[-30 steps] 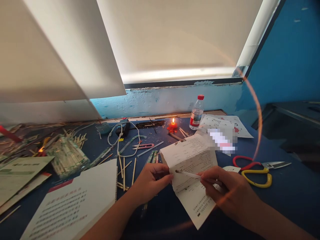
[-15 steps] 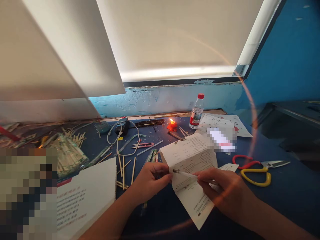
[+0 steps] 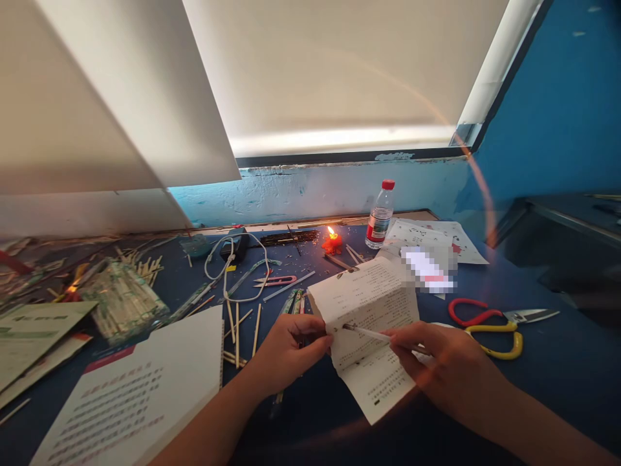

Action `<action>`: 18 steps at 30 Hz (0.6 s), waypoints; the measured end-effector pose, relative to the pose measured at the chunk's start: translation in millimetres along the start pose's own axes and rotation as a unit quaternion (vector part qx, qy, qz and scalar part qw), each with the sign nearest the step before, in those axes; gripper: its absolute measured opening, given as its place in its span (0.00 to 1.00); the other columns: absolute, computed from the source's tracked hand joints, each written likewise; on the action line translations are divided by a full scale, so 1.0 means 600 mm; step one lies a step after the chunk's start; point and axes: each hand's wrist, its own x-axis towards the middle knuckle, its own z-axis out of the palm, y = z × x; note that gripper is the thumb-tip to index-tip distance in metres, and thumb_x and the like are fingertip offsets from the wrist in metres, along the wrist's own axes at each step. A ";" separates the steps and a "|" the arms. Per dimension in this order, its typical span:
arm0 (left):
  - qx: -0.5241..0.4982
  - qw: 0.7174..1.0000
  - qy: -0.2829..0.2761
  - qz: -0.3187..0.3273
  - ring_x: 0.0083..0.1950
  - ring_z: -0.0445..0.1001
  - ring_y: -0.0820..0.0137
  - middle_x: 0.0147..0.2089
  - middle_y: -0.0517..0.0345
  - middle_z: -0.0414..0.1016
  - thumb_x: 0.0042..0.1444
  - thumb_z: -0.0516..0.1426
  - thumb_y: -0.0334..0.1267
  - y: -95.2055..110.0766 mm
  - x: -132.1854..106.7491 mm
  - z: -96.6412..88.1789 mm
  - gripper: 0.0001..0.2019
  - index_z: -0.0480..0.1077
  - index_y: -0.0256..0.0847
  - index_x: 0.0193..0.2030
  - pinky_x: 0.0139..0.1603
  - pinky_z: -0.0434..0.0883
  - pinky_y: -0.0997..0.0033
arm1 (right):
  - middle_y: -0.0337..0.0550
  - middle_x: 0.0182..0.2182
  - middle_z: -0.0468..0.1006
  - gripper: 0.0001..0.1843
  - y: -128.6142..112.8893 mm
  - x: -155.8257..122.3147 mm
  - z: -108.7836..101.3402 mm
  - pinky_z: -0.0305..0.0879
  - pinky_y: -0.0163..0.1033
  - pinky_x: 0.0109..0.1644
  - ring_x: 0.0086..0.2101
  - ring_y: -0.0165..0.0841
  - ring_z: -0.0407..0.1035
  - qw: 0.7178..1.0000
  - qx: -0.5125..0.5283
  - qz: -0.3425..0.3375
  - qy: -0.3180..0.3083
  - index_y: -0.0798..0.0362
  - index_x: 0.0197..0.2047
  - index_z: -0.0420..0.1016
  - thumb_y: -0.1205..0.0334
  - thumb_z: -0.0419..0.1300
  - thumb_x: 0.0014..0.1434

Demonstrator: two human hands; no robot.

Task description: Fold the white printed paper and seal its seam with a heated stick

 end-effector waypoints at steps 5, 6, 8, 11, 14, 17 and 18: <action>0.004 1.000 -0.003 0.002 0.42 0.84 0.64 0.43 0.51 0.88 0.61 0.65 0.33 -0.005 0.000 -0.003 0.10 0.85 0.43 0.47 0.44 0.79 0.67 | 0.42 0.40 0.88 0.08 0.001 -0.001 -0.011 0.80 0.35 0.36 0.35 0.37 0.84 1.000 0.003 0.007 0.003 0.44 0.46 0.80 0.62 0.59 0.68; 0.005 1.000 -0.003 0.001 0.43 0.84 0.64 0.43 0.51 0.88 0.61 0.65 0.33 -0.005 -0.001 -0.003 0.10 0.85 0.43 0.47 0.45 0.79 0.67 | 0.42 0.40 0.88 0.09 -0.002 0.000 -0.016 0.80 0.35 0.36 0.35 0.37 0.84 1.000 0.000 0.007 0.003 0.44 0.47 0.80 0.62 0.59 0.68; 0.006 1.000 -0.003 -0.001 0.44 0.84 0.63 0.44 0.51 0.88 0.61 0.64 0.33 -0.004 -0.002 -0.003 0.10 0.85 0.43 0.48 0.45 0.79 0.67 | 0.42 0.39 0.88 0.10 -0.009 0.003 -0.027 0.80 0.36 0.35 0.35 0.38 0.84 1.000 -0.006 0.007 -0.005 0.44 0.48 0.80 0.63 0.59 0.68; 0.007 1.000 -0.005 -0.004 0.44 0.84 0.64 0.44 0.51 0.88 0.61 0.64 0.33 0.000 -0.002 -0.003 0.11 0.85 0.43 0.49 0.45 0.79 0.68 | 0.42 0.39 0.88 0.10 -0.013 0.004 -0.036 0.80 0.35 0.35 0.35 0.37 0.84 1.000 -0.005 0.008 -0.017 0.43 0.48 0.80 0.62 0.58 0.69; 0.007 1.000 -0.007 -0.005 0.42 0.84 0.65 0.44 0.51 0.89 0.62 0.64 0.33 0.002 -0.001 -0.003 0.12 0.84 0.43 0.51 0.43 0.79 0.70 | 0.41 0.41 0.88 0.09 -0.003 0.001 -0.033 0.79 0.34 0.33 0.34 0.36 0.84 1.000 -0.008 0.003 -0.008 0.43 0.48 0.79 0.61 0.58 0.69; 0.008 1.000 -0.008 -0.005 0.43 0.84 0.65 0.46 0.51 0.88 0.62 0.64 0.33 0.002 0.000 -0.003 0.13 0.84 0.43 0.52 0.43 0.79 0.70 | 0.40 0.43 0.88 0.08 0.010 -0.001 -0.031 0.78 0.32 0.33 0.34 0.34 0.83 1.000 -0.025 -0.007 -0.009 0.43 0.49 0.77 0.63 0.59 0.68; 0.009 1.000 -0.009 -0.005 0.43 0.85 0.65 0.46 0.50 0.88 0.62 0.64 0.33 0.001 0.000 -0.003 0.13 0.84 0.43 0.52 0.44 0.79 0.70 | 0.39 0.42 0.87 0.09 0.013 0.000 -0.032 0.77 0.32 0.33 0.34 0.33 0.83 0.999 -0.031 -0.010 -0.011 0.43 0.49 0.76 0.64 0.60 0.68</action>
